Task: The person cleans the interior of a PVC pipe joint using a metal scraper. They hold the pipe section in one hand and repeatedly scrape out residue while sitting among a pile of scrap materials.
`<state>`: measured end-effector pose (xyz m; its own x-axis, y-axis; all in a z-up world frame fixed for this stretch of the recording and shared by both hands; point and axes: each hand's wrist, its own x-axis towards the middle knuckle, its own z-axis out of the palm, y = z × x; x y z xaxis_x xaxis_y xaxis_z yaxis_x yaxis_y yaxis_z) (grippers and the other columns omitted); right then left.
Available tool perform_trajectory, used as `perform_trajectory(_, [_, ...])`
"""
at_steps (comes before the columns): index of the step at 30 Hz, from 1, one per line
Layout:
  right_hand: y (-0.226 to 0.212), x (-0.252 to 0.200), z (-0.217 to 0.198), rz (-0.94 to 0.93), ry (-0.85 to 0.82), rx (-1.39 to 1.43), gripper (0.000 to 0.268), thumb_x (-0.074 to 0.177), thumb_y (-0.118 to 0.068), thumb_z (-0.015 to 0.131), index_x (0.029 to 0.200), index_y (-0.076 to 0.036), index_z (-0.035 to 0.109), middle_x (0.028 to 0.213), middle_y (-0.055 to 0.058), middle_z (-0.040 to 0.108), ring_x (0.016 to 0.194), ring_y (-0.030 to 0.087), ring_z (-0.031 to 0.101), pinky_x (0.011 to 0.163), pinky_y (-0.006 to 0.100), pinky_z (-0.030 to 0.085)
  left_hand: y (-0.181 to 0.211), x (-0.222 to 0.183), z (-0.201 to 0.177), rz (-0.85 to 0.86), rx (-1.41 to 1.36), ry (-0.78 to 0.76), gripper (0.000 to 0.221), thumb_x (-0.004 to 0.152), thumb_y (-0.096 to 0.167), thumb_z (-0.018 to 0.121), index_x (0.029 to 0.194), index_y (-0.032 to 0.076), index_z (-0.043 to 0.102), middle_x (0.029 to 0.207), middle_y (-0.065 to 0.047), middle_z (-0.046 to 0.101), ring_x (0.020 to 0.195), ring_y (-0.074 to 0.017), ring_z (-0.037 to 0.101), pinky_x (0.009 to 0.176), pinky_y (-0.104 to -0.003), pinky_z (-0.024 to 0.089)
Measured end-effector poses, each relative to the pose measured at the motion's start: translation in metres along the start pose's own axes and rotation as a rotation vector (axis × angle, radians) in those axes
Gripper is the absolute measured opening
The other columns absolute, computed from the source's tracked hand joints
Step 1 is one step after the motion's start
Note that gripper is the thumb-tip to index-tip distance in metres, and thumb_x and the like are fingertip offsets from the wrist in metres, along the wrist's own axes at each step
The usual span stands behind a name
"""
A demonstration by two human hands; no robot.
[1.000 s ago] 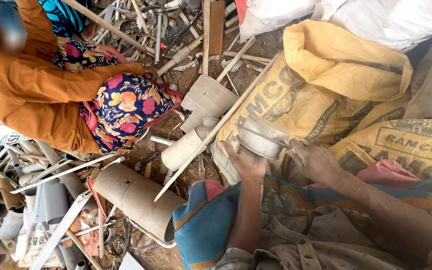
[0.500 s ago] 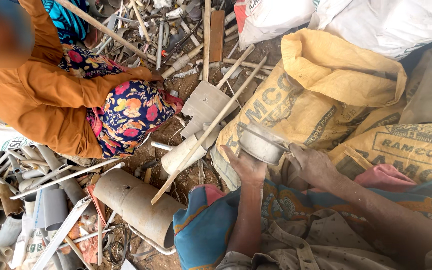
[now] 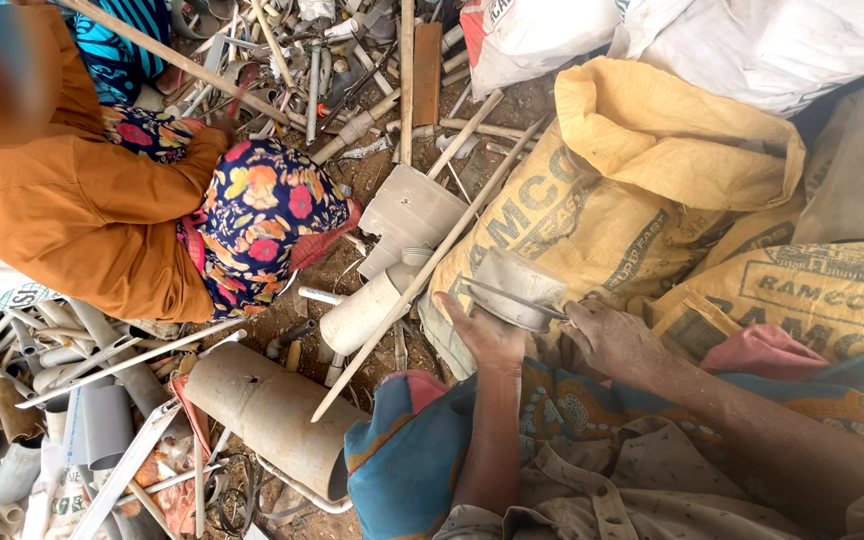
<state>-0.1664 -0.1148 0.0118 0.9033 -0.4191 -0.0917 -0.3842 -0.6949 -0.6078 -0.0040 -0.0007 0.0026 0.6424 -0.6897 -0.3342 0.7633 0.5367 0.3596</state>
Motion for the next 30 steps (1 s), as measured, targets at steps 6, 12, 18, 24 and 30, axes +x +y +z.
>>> perform_trajectory(6, [0.019, 0.009, -0.01, 0.136, -0.011, -0.011, 0.023, 0.103, -0.032, 0.053, 0.107, -0.01, 0.051, 0.069, 0.014, 0.064, 0.067, 0.034, 0.071, 0.064, 0.05, 0.057, 0.001, -0.003, 0.002, -0.051, -0.014, 0.067, 0.118, 0.084, 0.088, 0.043, 0.157, -0.004, 0.031, 0.162, -0.016, 0.037, 0.148, -0.0334, 0.035, 0.122, -0.054, 0.027])
perform_trajectory(12, [0.024, 0.01, -0.004, 0.124, 0.066, 0.01, 0.021, 0.101, -0.029, 0.055, 0.105, -0.008, 0.05, 0.066, 0.016, 0.065, 0.066, 0.036, 0.07, 0.064, 0.053, 0.054, 0.005, -0.004, 0.012, -0.049, -0.066, 0.01, 0.116, 0.084, 0.087, 0.045, 0.157, -0.003, 0.033, 0.162, -0.016, 0.038, 0.147, -0.034, 0.038, 0.121, -0.054, 0.029])
perform_trajectory(18, [0.015, 0.01, -0.011, 0.133, 0.006, -0.014, 0.025, 0.102, -0.033, 0.055, 0.11, -0.01, 0.051, 0.068, 0.016, 0.067, 0.068, 0.037, 0.071, 0.063, 0.053, 0.055, 0.004, -0.002, 0.003, -0.002, -0.043, 0.068, 0.114, 0.085, 0.086, 0.045, 0.156, -0.003, 0.035, 0.161, -0.015, 0.04, 0.146, -0.0336, 0.039, 0.12, -0.054, 0.03])
perform_trajectory(24, [-0.002, -0.009, 0.011, -0.197, 0.111, -0.007, 0.026, 0.095, -0.032, 0.055, 0.106, -0.008, 0.052, 0.079, 0.02, 0.064, 0.066, 0.037, 0.071, 0.053, 0.047, 0.057, 0.004, 0.002, -0.004, 0.015, -0.038, 0.13, 0.114, 0.083, 0.086, 0.046, 0.155, -0.002, 0.035, 0.16, -0.016, 0.04, 0.145, -0.035, 0.039, 0.12, -0.055, 0.03])
perform_trajectory(30, [0.016, 0.008, -0.002, 0.123, -0.096, -0.009, 0.03, 0.105, -0.037, 0.049, 0.116, -0.009, 0.053, 0.065, 0.012, 0.065, 0.058, 0.029, 0.07, 0.054, 0.045, 0.057, 0.002, 0.002, -0.006, 0.013, -0.005, 0.125, 0.118, 0.083, 0.087, 0.046, 0.157, -0.004, 0.033, 0.162, -0.018, 0.038, 0.147, -0.0347, 0.038, 0.121, -0.053, 0.029])
